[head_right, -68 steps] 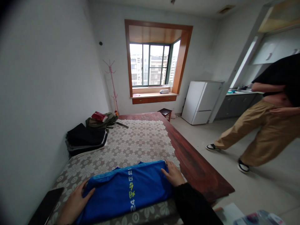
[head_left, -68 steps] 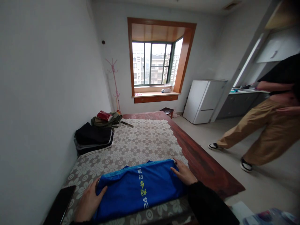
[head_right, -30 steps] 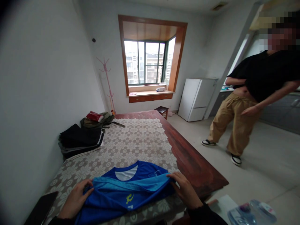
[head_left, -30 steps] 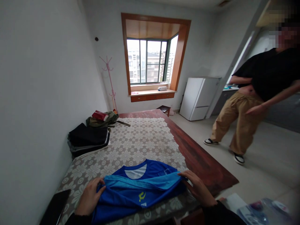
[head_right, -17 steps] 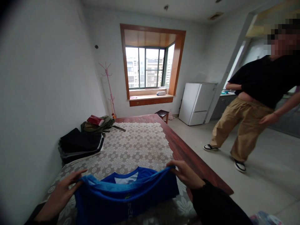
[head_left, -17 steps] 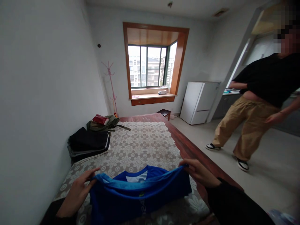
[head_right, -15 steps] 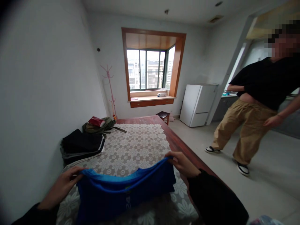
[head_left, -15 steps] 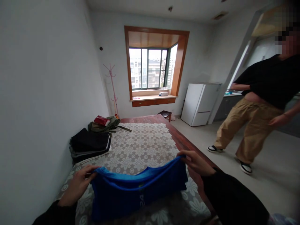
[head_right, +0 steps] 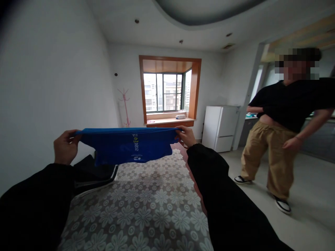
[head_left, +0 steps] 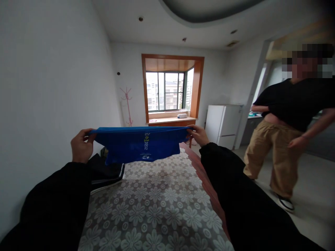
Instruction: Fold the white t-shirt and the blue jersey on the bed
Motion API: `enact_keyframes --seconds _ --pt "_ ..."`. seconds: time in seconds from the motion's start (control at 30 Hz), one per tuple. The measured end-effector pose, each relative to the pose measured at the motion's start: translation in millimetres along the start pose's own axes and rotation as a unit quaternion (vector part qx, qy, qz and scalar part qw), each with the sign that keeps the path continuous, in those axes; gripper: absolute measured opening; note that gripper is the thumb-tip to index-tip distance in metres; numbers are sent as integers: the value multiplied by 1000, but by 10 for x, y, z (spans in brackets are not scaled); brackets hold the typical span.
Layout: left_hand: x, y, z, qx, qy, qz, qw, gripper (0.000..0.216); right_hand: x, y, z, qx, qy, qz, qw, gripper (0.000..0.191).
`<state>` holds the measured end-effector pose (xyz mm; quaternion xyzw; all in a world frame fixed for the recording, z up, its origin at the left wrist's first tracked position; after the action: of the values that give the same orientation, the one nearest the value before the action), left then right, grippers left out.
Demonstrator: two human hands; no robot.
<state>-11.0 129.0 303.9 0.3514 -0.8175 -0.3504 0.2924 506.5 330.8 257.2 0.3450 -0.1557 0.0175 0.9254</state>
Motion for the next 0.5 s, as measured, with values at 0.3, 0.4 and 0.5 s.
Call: enact_keyframes --seconds 0.3,0.4,0.5 --pt "-345 -2059 794 75 0 248 966 27 -429 -1900 -1035 -75 -62 99 990 26" --pt "-468 -2843 981 114 -27 338 934 30 -576 -2625 -1390 -97 -138 159 973 21" --pt "-422 -3294 1002 143 -42 368 918 35 -549 -3143 -1528 -113 -145 179 966 21"
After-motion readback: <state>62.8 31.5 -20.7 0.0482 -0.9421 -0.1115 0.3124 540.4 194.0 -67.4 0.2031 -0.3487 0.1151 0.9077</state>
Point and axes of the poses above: each hand's wrist, its own y-axis towards the middle knuckle, its own x-axis out of the back of the hand, z = x × y, the point moved 8 cm from there along y, towards the middle knuckle, and after that the axes turned 6 degrees about -y, right-handed, at the moved point
